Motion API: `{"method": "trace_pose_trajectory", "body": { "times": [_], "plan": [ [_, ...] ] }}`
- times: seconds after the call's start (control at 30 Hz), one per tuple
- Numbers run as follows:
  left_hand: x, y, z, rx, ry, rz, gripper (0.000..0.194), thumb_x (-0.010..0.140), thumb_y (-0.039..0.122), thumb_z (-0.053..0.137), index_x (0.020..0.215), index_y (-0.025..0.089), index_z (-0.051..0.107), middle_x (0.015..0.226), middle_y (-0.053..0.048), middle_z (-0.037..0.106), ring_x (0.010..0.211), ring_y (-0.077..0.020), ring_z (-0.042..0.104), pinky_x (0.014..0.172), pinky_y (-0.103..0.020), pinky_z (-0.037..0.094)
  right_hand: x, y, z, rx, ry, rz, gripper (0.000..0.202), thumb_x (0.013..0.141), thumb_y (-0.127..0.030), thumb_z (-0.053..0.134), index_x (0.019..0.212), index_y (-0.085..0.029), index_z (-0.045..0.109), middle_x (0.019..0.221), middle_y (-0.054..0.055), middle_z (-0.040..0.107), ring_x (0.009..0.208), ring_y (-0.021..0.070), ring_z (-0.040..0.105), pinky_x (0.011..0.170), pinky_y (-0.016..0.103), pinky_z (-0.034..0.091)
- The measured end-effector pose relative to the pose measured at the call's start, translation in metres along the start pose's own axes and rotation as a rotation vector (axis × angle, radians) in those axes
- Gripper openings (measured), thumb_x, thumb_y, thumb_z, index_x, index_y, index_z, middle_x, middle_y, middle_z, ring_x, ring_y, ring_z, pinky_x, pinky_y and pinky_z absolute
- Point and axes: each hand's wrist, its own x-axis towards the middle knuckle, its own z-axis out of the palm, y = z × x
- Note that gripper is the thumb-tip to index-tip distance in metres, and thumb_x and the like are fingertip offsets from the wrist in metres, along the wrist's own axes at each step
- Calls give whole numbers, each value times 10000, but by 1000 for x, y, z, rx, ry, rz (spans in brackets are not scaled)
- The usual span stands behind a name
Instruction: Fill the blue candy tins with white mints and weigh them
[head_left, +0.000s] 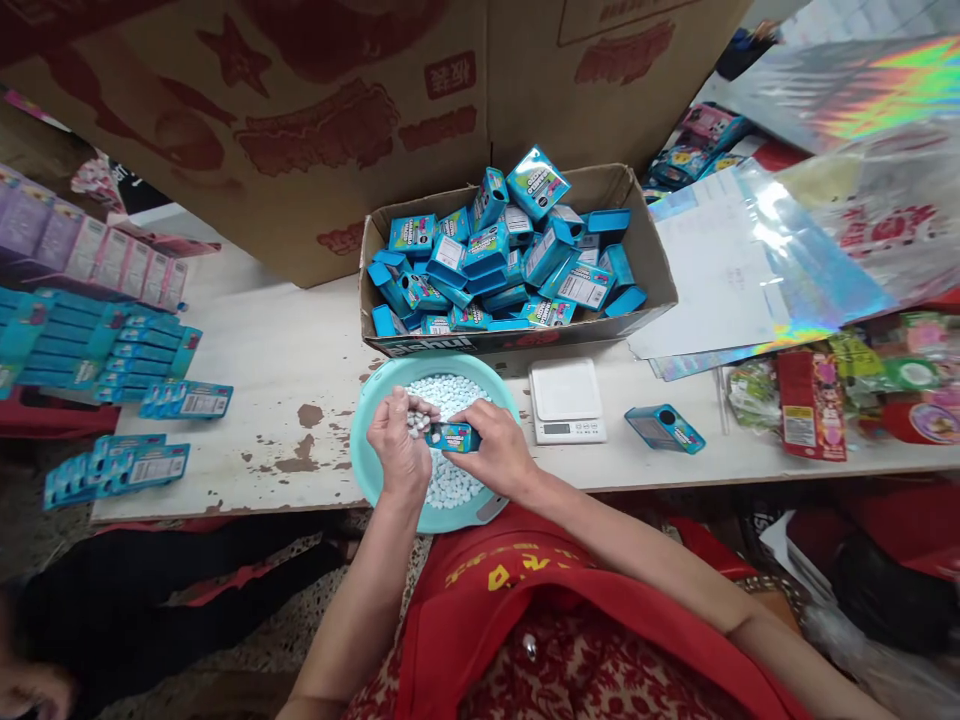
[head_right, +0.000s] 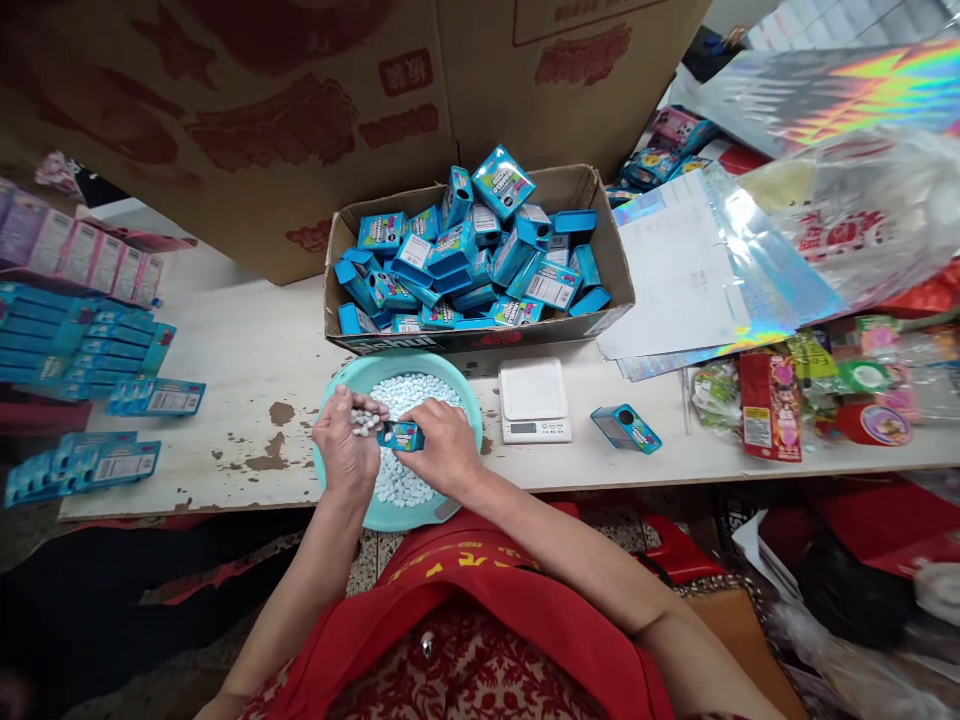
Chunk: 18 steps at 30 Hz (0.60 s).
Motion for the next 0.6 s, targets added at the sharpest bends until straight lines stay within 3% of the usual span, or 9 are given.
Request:
{"method": "trace_pose_trajectory", "body": {
  "times": [0.6],
  "plan": [
    [-15,6,7,56,-60,62,193,755,329,640,767,157,554,541,33,569,498,-121,585,541,-238,486,-12,-5,-8,119,94,-24,273,662,-183,737,905,-217,618,872,22,625,880,209,591,769,319,433]
  ]
}}
